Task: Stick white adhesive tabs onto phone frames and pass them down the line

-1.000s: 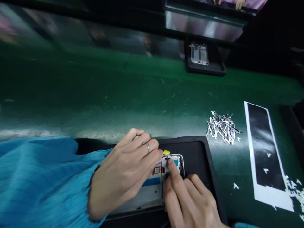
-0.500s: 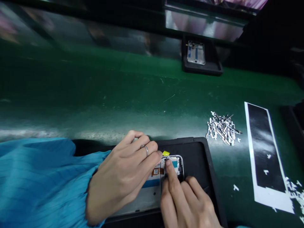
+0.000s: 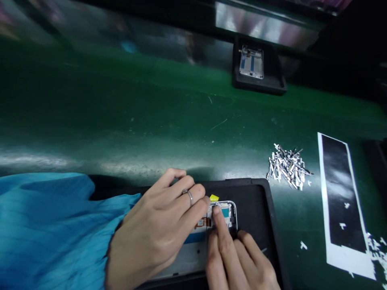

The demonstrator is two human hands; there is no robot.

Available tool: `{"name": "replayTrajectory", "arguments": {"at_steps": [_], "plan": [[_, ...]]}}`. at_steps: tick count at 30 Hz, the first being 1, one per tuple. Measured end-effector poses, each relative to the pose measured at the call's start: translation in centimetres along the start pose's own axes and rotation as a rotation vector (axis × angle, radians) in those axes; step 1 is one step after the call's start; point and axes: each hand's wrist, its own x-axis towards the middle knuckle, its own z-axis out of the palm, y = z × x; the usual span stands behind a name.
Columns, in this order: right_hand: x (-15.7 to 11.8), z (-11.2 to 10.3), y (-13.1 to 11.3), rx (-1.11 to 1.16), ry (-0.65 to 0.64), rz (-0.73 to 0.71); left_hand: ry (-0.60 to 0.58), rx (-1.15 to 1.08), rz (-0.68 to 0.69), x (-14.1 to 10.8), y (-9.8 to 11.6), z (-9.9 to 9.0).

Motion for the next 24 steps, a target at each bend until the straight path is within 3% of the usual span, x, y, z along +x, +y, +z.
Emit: {"name": "replayTrajectory", "arguments": {"at_steps": [6,10,14,19,24], "plan": [[0.3,-0.1,-0.1,0.030,0.043,0.042,0.026,0.032,0.018,0.5,0.7,-0.4],[0.5,-0.3,0.1,0.042,0.010,0.009,0.113,0.077,0.036,0.9,1.1,-0.5],[0.5,-0.2,0.1,0.013,0.048,0.065,0.223,0.068,0.113,0.2,0.7,-0.4],[0.3,0.1,0.0,0.045,0.046,0.037,0.132,0.090,0.163,-0.7,0.5,-0.9],[0.4,-0.1,0.0,0.034,0.024,0.032,0.177,0.089,0.139,-0.5,0.3,-0.6]]}}
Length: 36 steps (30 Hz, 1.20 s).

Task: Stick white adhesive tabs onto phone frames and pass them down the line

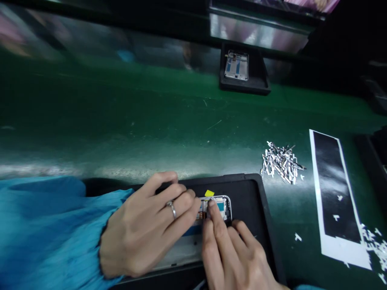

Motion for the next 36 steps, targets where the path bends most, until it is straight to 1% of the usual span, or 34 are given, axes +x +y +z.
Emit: {"name": "replayTrajectory", "arguments": {"at_steps": [2,5,7,11,12,14,17,18,19,22,23,25,26,27,28,30,31,32,34,35,36], "plan": [[0.0,0.0,-0.1,0.020,0.000,0.025,0.061,0.000,-0.023,0.1,-0.2,0.3],[-0.1,0.2,-0.2,0.082,0.026,0.085,0.069,-0.022,-0.048,0.3,-0.4,0.6],[-0.3,0.4,-0.2,0.112,0.051,0.103,0.026,-0.079,-0.097,0.5,-0.4,0.7],[-0.6,0.5,-0.3,0.079,0.079,0.081,-0.037,-0.232,-0.294,0.4,-0.2,0.8],[-0.6,0.5,-0.3,0.070,0.083,0.069,-0.031,-0.253,-0.329,0.4,-0.1,0.9],[-0.6,0.6,-0.3,0.073,0.086,0.058,-0.029,-0.267,-0.350,0.3,0.0,0.9],[-0.3,0.8,-0.2,0.094,0.130,0.101,-0.087,-0.256,-0.297,0.2,0.0,0.9],[-0.2,0.8,-0.2,0.103,0.132,0.110,-0.081,-0.232,-0.264,0.2,0.0,0.8],[-0.2,0.8,-0.1,0.115,0.125,0.117,-0.069,-0.195,-0.226,0.2,0.0,0.8],[-0.3,0.5,0.0,0.169,0.094,0.129,0.080,-0.051,-0.082,0.2,0.1,0.7],[-0.4,0.4,0.0,0.185,0.108,0.141,0.102,-0.020,-0.036,0.2,0.1,0.7],[-0.6,0.2,0.1,0.213,0.104,0.157,0.087,-0.005,0.020,0.2,0.2,0.7],[-0.8,0.1,0.0,0.222,0.104,0.157,0.070,-0.011,0.023,0.2,0.2,0.6],[-0.9,0.1,0.0,0.229,0.104,0.157,0.054,-0.018,0.007,0.2,0.2,0.7],[-1.0,0.2,0.0,0.234,0.109,0.159,0.076,-0.026,-0.025,0.2,0.2,0.7],[-1.2,0.3,0.0,0.233,0.121,0.173,0.114,-0.066,-0.110,0.3,0.2,0.8],[-1.2,0.4,0.1,0.228,0.127,0.178,0.103,-0.102,-0.164,0.3,0.2,0.7],[-1.1,0.5,0.1,0.221,0.125,0.178,0.071,-0.148,-0.219,0.3,0.1,0.7],[-0.9,0.6,0.1,0.198,0.121,0.160,-0.031,-0.239,-0.315,0.2,0.1,0.5],[-0.7,0.6,0.1,0.188,0.120,0.145,-0.064,-0.268,-0.351,0.2,0.0,0.4],[-0.6,0.7,0.1,0.181,0.122,0.131,-0.071,-0.287,-0.375,0.2,0.0,0.3]]}}
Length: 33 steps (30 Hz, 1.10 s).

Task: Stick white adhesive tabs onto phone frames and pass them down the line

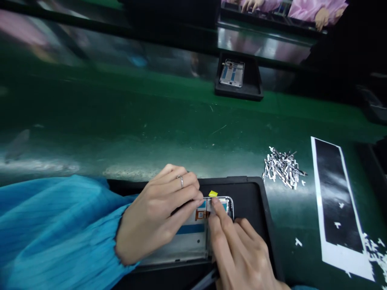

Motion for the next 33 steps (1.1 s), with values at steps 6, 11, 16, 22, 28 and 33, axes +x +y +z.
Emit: {"name": "replayTrajectory", "arguments": {"at_steps": [6,11,16,22,28,33], "plan": [[0.9,0.3,-0.1,-0.021,0.056,-0.020,-0.035,-0.039,-0.021,0.3,0.0,-0.4],[0.6,0.4,-0.1,-0.101,-0.054,-0.065,-0.172,-0.007,-0.044,0.6,-0.2,-1.4],[0.8,-0.2,-0.1,-0.157,-0.092,-0.108,-0.192,0.059,-0.025,0.4,-0.4,-1.9],[1.9,-0.7,-0.1,-0.176,-0.146,-0.183,-0.255,0.021,-0.093,0.8,-0.6,-1.9],[2.2,-0.1,0.0,-0.195,-0.127,-0.240,-0.280,0.068,-0.078,1.2,-0.7,-2.1],[2.6,-0.1,-0.6,-0.246,-0.143,-0.279,-0.351,0.007,-0.062,1.5,-1.0,-4.1]]}}
